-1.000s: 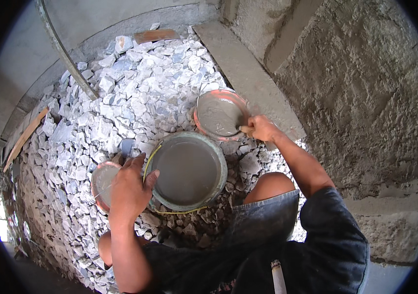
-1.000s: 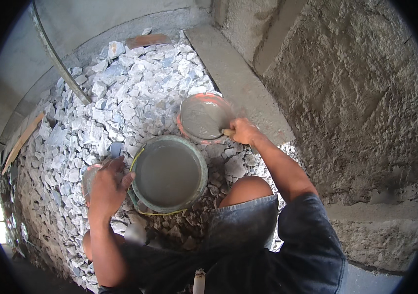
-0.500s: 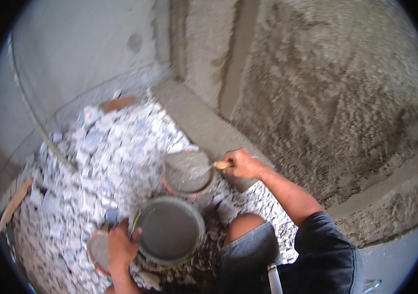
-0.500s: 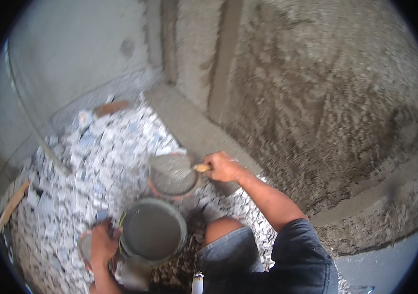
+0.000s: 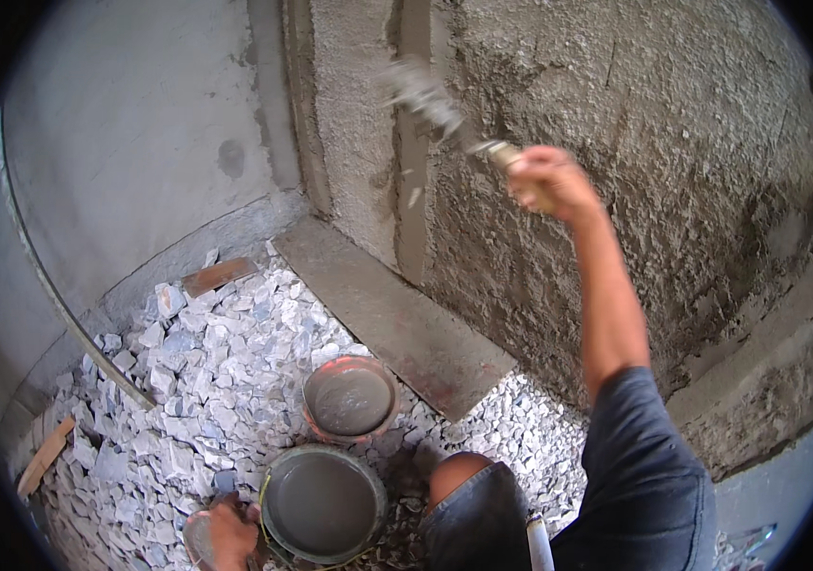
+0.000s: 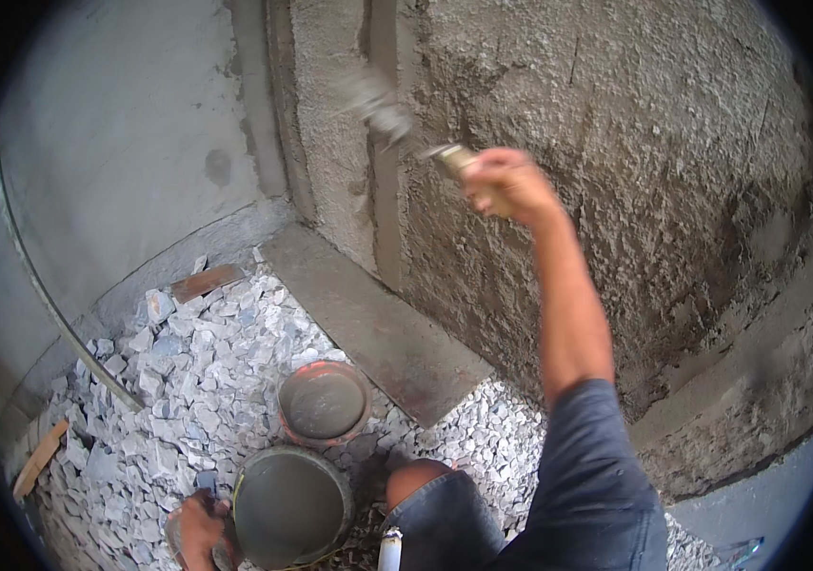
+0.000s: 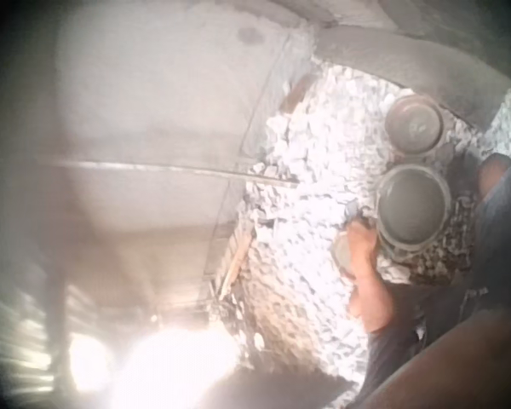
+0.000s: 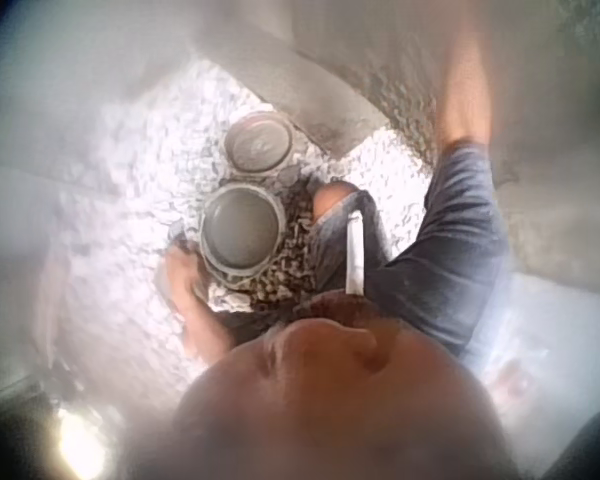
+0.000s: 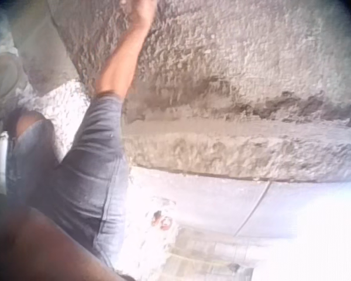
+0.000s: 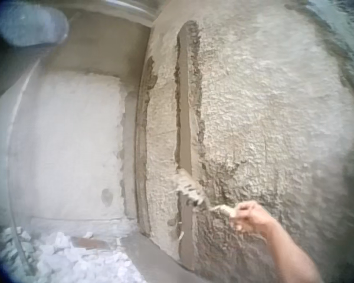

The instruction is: The person applies mortar to a vertical wall surface using a trowel, taking the mixture from a bucket and spreading it smoothly between two vertical guides.

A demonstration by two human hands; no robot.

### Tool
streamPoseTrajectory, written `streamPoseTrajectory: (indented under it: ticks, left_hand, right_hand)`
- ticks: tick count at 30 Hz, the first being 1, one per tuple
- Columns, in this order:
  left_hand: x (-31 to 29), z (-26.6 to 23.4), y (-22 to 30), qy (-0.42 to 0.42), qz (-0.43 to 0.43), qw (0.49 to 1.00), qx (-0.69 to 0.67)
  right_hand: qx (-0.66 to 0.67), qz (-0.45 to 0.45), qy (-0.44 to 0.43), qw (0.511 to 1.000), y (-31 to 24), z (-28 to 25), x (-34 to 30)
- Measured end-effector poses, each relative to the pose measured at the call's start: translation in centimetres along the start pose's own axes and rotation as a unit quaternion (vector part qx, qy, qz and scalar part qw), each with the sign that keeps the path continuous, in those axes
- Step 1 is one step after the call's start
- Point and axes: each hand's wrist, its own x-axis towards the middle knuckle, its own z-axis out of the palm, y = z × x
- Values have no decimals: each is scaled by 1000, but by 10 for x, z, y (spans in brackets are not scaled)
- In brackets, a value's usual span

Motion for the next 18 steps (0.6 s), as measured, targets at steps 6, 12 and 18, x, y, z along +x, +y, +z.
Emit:
streamPoseTrajectory:
  ticks: [6,12,18]
  left_hand:
    - [11,16,2,45,42,995,-77]
    - [43,66,23,-14,92,987,-134]
    - [78,87,32,43,145,976,-159]
  right_hand:
    - [-207,-63,267,939,-30,-108,-243]
    - [-353,282,219,865,118,-18,-370]
    - [-483,227,10,846,178,104,-347]
